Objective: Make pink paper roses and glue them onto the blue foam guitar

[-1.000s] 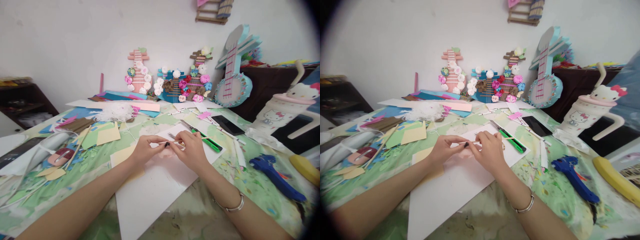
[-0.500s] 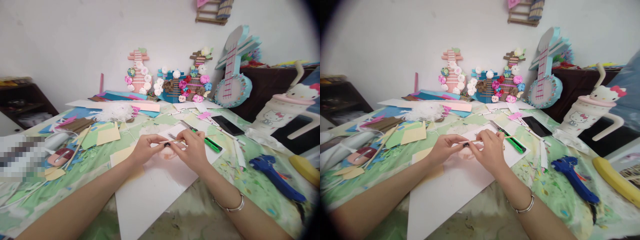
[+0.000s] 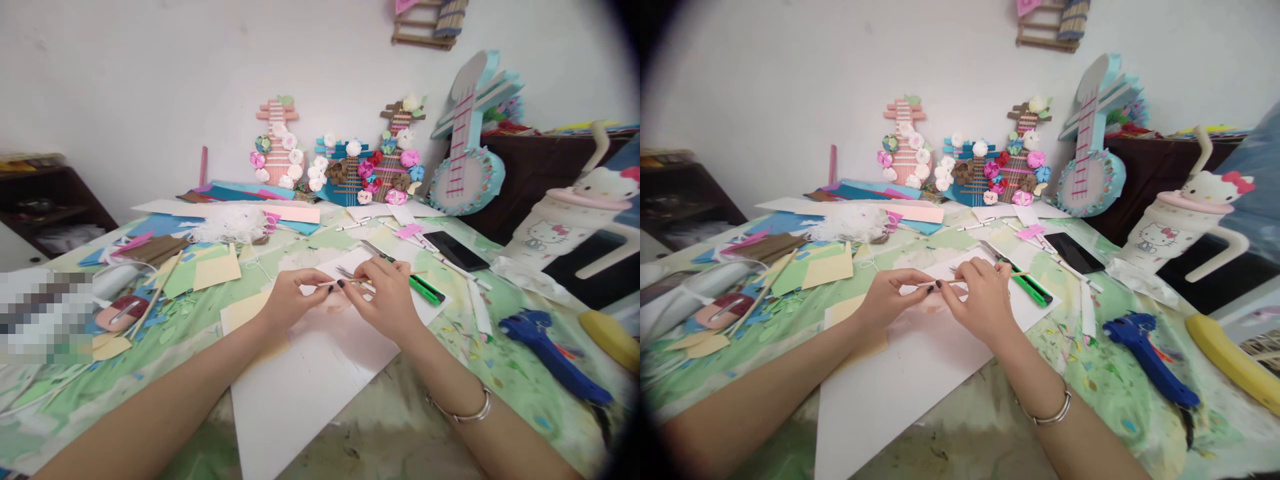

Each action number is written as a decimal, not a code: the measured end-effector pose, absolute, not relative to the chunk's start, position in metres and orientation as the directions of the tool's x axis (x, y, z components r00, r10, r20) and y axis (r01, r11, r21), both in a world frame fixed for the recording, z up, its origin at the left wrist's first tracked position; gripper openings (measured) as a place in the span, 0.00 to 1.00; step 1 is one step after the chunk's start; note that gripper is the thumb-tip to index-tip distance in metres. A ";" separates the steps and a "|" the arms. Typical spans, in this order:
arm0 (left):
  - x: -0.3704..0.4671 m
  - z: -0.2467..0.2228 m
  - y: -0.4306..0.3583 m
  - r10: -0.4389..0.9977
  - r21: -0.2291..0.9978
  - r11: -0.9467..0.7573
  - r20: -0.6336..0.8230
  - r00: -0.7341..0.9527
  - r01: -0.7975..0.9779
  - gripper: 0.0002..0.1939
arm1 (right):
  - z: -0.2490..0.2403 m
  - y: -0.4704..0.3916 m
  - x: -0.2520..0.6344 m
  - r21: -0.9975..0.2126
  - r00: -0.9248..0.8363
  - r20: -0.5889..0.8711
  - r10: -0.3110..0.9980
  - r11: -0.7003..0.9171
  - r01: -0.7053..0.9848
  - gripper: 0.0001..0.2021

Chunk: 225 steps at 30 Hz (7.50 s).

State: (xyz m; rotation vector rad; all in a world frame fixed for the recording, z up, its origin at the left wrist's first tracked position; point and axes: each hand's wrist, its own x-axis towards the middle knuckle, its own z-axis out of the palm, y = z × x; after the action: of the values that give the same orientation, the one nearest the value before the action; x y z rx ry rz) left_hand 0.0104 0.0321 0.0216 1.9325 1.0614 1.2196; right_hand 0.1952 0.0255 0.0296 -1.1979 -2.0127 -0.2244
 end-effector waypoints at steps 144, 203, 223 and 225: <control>0.009 0.024 0.039 0.946 0.972 -0.232 0.213 0.245 0.049 0.06 | 0.028 0.029 0.191 -0.989 -0.445 -0.042 0.894 0.025 0.143 0.15; 0.000 0.017 0.044 0.661 0.353 -0.659 0.692 0.289 0.664 0.06 | 0.025 0.034 0.200 0.029 -0.312 0.797 0.517 0.483 0.875 0.14; 0.000 0.017 0.046 0.653 0.316 -0.657 0.692 0.307 0.685 0.06 | 0.024 0.035 0.201 -0.013 -0.309 0.786 0.535 0.515 0.857 0.07; 0.000 0.017 0.046 0.653 0.312 -0.654 0.692 0.306 0.689 0.06 | 0.023 0.036 0.201 -0.015 -0.311 0.780 0.544 0.512 0.859 0.07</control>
State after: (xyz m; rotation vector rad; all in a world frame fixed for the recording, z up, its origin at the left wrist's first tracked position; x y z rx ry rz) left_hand -0.0001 0.0455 0.0173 2.5731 1.3230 1.3297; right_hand 0.2010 0.0359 0.0233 -1.1453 -1.9986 -0.5309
